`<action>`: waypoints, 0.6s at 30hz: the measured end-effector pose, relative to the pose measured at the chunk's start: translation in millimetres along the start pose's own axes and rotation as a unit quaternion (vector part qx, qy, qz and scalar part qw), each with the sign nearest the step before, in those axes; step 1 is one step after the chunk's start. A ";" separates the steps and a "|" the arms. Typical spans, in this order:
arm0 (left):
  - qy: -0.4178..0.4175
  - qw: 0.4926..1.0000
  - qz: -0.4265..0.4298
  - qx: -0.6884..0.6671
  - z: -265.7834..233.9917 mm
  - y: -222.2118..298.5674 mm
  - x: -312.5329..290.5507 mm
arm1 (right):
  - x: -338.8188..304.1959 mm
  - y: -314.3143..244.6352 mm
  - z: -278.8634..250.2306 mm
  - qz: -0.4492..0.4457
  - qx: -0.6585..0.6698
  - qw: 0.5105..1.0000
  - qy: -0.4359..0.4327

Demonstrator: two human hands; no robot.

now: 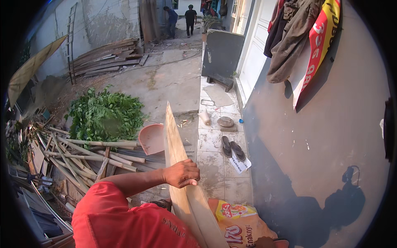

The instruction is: The person organizes various items in an outdoor area, first picking up and moving a pair of shoes, then rearranging several large plastic bags, placing a curved orange plastic piece on top, and finally positioning a large translucent panel next to the bags.

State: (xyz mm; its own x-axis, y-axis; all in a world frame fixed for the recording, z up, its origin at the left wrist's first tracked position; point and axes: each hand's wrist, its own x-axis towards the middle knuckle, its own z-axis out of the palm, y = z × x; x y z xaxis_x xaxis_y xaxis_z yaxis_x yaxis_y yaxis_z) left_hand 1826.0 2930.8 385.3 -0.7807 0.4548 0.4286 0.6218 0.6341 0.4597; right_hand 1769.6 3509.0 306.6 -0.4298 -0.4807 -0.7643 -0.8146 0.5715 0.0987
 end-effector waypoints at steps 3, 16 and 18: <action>0.043 0.998 0.032 -0.015 7.2 -2.2 0.9 | -38.4 6.5 -23.7 0.034 0.133 0.990 -0.034; 0.030 0.987 0.116 -0.110 33.7 8.9 -8.5 | -204.9 35.4 -311.1 0.249 0.445 0.785 0.353; 0.017 0.986 0.109 -0.123 36.0 18.3 -15.1 | -149.5 42.9 -334.7 0.243 0.417 0.774 0.411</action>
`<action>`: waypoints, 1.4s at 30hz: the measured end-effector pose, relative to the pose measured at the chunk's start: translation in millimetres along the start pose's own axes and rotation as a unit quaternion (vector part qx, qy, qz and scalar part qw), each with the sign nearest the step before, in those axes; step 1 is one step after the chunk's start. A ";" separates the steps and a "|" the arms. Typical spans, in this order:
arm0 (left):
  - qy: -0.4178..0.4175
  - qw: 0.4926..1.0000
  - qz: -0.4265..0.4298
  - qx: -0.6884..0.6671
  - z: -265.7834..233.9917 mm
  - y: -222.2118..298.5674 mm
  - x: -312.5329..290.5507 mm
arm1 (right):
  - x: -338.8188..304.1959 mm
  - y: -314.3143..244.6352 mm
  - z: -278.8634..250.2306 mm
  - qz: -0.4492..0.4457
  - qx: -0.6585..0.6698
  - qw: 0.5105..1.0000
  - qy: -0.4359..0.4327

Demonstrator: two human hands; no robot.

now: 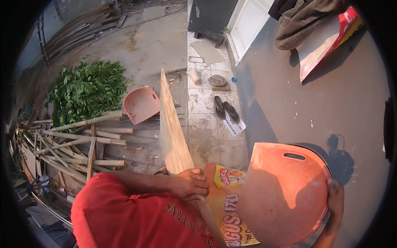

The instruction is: The person organizes various items in an outdoor area, first picking up and moving a pair of shoes, then rearranging several large plastic bags, placing a curved orange plastic piece on top, and finally positioning a large translucent panel next to the bags.

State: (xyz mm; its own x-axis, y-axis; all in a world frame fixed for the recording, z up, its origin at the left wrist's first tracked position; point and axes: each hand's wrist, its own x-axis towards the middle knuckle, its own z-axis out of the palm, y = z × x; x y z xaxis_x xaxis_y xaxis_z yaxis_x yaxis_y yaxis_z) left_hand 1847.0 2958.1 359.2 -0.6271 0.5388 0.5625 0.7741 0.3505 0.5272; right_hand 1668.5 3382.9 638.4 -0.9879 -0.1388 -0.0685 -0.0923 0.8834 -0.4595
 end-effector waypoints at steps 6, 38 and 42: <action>-0.018 0.999 0.027 0.000 17.7 -0.5 -3.0 | 138.2 29.3 273.8 0.038 0.167 0.985 0.030; -0.102 0.992 -0.065 -0.031 30.0 -53.0 42.3 | 22.8 81.9 287.2 0.001 -0.048 0.912 -0.408; -0.007 1.000 -0.006 0.002 53.5 -10.2 115.7 | -65.1 13.8 145.2 0.011 0.052 0.922 -0.384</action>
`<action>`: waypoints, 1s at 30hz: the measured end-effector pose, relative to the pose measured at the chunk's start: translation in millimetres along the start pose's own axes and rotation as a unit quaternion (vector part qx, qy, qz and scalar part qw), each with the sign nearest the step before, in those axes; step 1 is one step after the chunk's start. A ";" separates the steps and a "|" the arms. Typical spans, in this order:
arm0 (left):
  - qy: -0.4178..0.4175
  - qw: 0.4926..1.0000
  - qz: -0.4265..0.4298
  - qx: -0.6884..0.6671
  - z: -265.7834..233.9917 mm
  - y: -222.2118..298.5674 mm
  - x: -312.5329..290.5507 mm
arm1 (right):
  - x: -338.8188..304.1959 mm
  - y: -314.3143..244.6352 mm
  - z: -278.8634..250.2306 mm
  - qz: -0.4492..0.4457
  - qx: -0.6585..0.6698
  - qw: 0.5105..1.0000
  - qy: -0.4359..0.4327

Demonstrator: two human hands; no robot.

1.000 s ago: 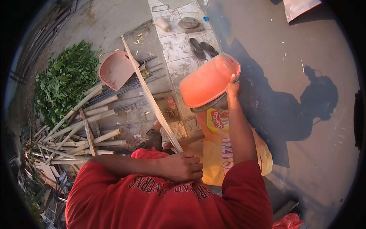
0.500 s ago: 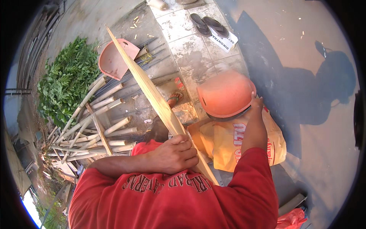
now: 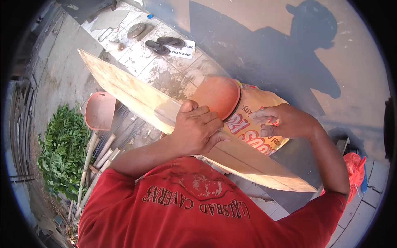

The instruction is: The person organizes various items in an outdoor area, first picking up and moving a pair of shoes, then rearranging several large plastic bags, placing a curved orange plastic piece on top, and finally positioning a large translucent panel next to the bags.

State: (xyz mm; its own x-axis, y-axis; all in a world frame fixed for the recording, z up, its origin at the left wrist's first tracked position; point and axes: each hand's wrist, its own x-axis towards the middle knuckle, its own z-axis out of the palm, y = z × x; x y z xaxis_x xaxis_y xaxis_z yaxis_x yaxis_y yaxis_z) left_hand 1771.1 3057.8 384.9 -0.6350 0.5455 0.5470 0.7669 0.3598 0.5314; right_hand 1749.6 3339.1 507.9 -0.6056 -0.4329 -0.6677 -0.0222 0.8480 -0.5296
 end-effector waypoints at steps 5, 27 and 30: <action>0.066 0.995 0.071 0.002 14.4 64.6 98.9 | -119.9 -23.6 27.2 0.161 -0.188 0.952 0.181; 0.007 0.911 -0.395 0.117 109.5 -3.6 -148.2 | -53.2 192.7 -82.0 0.175 -0.231 0.737 0.610; -0.050 0.885 -0.459 0.061 119.8 7.4 -184.6 | -40.4 275.2 -78.5 0.160 -0.178 0.762 0.601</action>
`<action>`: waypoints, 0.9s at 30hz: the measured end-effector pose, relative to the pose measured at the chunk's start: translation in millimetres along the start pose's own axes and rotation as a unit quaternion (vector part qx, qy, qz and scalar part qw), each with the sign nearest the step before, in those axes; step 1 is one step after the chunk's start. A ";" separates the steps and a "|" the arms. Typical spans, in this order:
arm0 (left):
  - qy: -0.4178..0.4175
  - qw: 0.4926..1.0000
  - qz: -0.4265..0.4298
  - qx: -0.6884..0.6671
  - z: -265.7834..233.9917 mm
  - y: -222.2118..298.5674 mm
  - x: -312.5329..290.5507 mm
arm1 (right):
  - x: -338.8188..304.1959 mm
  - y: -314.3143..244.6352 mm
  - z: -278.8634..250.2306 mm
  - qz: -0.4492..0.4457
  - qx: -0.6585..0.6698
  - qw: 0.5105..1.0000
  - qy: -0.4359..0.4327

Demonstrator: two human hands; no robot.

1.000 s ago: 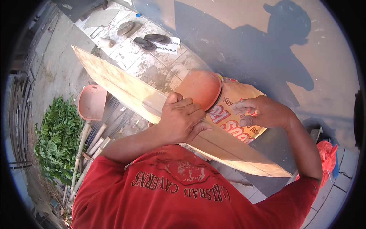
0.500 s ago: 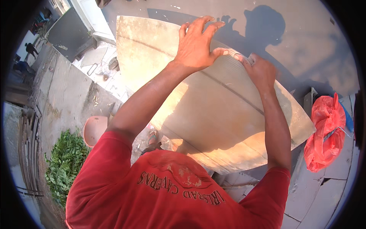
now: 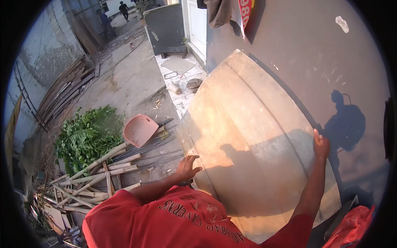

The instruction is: The person organizes various items in an outdoor area, first picking up and moving a pair of shoes, then rearranging several large plastic bags, placing a curved orange plastic piece on top, and finally positioning a large translucent panel next to the bags.

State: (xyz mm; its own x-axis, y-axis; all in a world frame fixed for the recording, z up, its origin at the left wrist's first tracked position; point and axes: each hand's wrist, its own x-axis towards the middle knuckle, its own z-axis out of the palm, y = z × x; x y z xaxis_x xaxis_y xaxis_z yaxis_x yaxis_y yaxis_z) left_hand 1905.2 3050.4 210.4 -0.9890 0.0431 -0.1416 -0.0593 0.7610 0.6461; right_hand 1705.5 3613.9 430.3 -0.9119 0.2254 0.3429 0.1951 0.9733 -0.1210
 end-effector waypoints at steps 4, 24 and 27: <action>-0.080 0.992 0.102 0.004 25.8 34.8 0.1 | -1.6 104.3 70.2 0.031 -0.023 0.998 -0.045; -0.245 0.796 0.544 0.102 261.8 250.3 74.4 | -134.0 139.4 193.3 -0.005 -0.053 0.994 0.096; -0.230 0.793 0.558 0.078 276.3 289.6 68.3 | -228.8 101.7 117.7 0.084 -0.040 0.991 0.098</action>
State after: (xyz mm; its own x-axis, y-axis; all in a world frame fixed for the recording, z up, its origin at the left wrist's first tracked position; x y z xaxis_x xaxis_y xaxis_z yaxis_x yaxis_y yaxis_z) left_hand 1857.9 3452.6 180.6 -0.2576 0.9510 0.1712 0.8718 0.1523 0.4655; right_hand 1891.5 3656.2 229.9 -0.7777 0.3819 0.4993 0.3737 0.9196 -0.1212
